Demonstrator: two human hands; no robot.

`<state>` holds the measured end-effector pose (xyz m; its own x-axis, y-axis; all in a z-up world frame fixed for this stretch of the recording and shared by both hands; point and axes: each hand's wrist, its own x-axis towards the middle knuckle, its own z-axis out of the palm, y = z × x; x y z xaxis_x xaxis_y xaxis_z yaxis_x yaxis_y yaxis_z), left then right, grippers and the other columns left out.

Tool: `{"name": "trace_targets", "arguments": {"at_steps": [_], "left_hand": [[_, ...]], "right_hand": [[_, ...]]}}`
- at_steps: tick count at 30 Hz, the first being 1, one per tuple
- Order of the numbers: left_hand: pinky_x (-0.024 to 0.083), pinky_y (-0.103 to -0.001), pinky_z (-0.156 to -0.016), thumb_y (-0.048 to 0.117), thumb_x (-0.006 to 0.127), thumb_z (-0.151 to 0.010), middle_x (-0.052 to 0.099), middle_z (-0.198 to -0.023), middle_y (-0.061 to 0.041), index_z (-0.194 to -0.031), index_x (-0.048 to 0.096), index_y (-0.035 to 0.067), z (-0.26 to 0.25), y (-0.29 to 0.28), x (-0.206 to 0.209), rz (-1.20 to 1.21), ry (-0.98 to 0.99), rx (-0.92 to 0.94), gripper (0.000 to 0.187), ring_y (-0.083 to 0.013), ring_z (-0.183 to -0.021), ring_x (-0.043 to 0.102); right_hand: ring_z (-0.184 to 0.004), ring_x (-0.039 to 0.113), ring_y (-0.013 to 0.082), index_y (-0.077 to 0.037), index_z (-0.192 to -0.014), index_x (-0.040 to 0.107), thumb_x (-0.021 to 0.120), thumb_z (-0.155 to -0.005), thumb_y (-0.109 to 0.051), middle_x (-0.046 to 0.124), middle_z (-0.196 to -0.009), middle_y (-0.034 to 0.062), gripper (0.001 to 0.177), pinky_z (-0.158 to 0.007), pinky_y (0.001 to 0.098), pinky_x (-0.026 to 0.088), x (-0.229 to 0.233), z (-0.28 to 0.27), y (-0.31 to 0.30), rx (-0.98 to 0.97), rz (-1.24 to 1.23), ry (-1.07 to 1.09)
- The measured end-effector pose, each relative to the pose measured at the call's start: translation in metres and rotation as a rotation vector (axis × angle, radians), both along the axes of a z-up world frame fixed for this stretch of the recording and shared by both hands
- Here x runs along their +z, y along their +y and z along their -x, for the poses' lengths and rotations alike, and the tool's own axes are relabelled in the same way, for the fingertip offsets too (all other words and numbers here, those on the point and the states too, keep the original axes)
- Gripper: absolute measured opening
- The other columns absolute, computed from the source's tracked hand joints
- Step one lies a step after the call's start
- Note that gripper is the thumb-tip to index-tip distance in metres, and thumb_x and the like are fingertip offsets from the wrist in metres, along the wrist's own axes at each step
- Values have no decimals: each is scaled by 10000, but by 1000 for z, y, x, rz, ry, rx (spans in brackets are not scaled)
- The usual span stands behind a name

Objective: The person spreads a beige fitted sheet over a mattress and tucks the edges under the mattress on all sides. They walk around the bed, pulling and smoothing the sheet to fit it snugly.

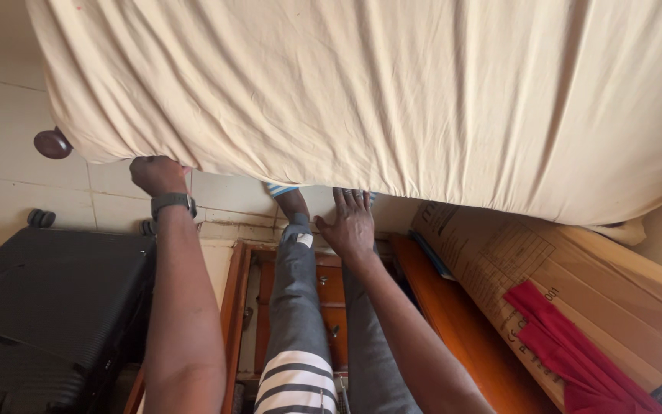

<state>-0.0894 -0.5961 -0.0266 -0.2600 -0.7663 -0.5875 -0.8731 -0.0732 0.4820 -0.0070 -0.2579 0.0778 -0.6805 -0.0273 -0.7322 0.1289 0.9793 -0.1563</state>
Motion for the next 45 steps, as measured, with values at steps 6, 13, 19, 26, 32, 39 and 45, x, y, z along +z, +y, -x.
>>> {"name": "trace_targets", "arguments": {"at_steps": [6,13,19,26,32,39,45], "left_hand": [[607,-385,-505,-73,484,-914,667,-631,-167,-843,644,-226,-21,-20,-11,-50,53,-171,233,-276,-549,714],[643,-366,-547,-20,617,-877,743,-864,-185,-1031,650,-128,-10,-6,10,-116,257,45,191,-250,-656,732],[566,-473,-722,242,667,-974,734,-876,-211,-1382,362,-150,18,-8,115,352,184,-507,644,-347,-814,732],[508,-503,-662,215,706,-1049,716,-840,-134,-1033,735,75,34,-96,114,756,-80,-1062,144,-363,-806,681],[490,-467,-680,26,696,-914,671,-758,-97,-896,725,64,46,-91,106,734,158,-939,51,-330,-814,555],[535,-505,-747,-9,636,-881,702,-917,-172,-845,679,49,68,-121,62,672,246,-1034,80,-402,-867,662],[544,-547,-676,72,643,-938,708,-833,-198,-819,695,78,73,-145,31,648,136,-1105,129,-441,-783,681]], "right_hand": [[-1195,624,365,14,-1362,585,733,-834,-566,669,-1237,256,798,-1128,479,415,-14,29,-3,-5,-46,-40],[-902,732,371,30,-995,768,727,-842,-638,734,-936,256,686,-809,445,585,-38,53,2,-137,-98,-33],[-1164,642,413,39,-1251,658,693,-794,-675,675,-1211,283,848,-1011,516,488,-30,47,-11,-186,-77,-67],[-1415,416,433,39,-1506,389,643,-921,-631,456,-1498,299,925,-1225,505,266,-30,18,-23,-107,-66,-55],[-1500,412,355,-23,-1602,375,581,-945,-408,442,-1608,222,789,-1256,456,294,12,5,-81,-58,318,175],[-1480,311,310,-68,-1519,327,633,-857,-490,387,-1567,157,842,-1221,526,148,-9,36,-128,89,105,41],[-1428,519,302,-70,-1617,358,512,-1060,-400,546,-1504,170,666,-1316,431,329,-9,45,-147,-38,114,-96]]}}
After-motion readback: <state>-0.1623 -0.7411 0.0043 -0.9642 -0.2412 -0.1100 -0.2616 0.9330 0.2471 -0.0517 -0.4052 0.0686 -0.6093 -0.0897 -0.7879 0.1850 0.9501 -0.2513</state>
